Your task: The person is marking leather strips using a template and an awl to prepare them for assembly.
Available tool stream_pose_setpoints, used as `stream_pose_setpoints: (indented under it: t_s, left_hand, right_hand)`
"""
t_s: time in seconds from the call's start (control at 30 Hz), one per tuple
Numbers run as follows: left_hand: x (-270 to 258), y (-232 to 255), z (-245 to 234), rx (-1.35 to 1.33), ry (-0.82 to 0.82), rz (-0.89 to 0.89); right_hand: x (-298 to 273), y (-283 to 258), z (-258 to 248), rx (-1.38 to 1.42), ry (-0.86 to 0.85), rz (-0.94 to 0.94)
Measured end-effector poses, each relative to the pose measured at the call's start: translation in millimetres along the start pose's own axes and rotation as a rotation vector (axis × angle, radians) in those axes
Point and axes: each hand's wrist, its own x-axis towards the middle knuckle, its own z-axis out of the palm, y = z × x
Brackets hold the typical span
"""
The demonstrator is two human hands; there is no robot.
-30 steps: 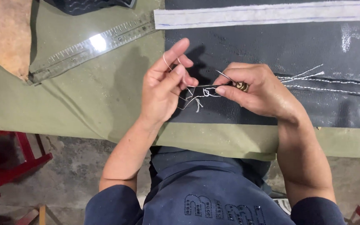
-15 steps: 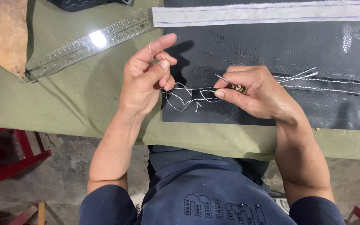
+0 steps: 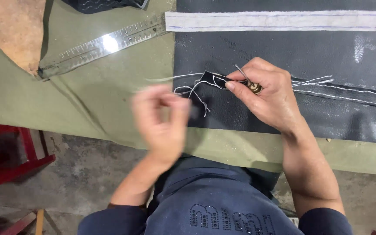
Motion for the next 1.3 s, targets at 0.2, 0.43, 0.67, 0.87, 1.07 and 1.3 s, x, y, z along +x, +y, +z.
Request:
stream_pose_setpoints:
  t_s: [0.2, 0.43, 0.67, 0.87, 1.07, 1.3]
  left_hand:
    - [-0.7, -19.0, 49.0, -0.244, -0.19, -0.365]
    - [33.3, -23.8, 13.6, -0.211, -0.521, -0.466]
    - [78.5, -16.9, -51.4, 0.108, -0.511, -0.164]
    - [52.2, -10.6, -8.7, 0.311, -0.472, 0.091]
    - [52.6, -25.2, 22.5, 0.316, -0.692, 0.117]
    - [75.0, -33.3, -13.0, 0.486, -0.579, 0.127]
  right_hand:
    - [-3.2, -7.0, -0.5, 0.118, -0.035, 0.043]
    - [-3.3, -1.8, -4.8, 0.088, -0.05, 0.091]
    - [-2.7, 0.2, -8.8, 0.091, -0.055, 0.19]
    - [-2.9, -2.6, 7.0, -0.16, 0.035, -0.202]
    - [-5.9, 4.2, 11.8, -0.228, 0.09, -0.346]
    - [-6.2, 3.0, -0.9, -0.186, 0.004, -0.223]
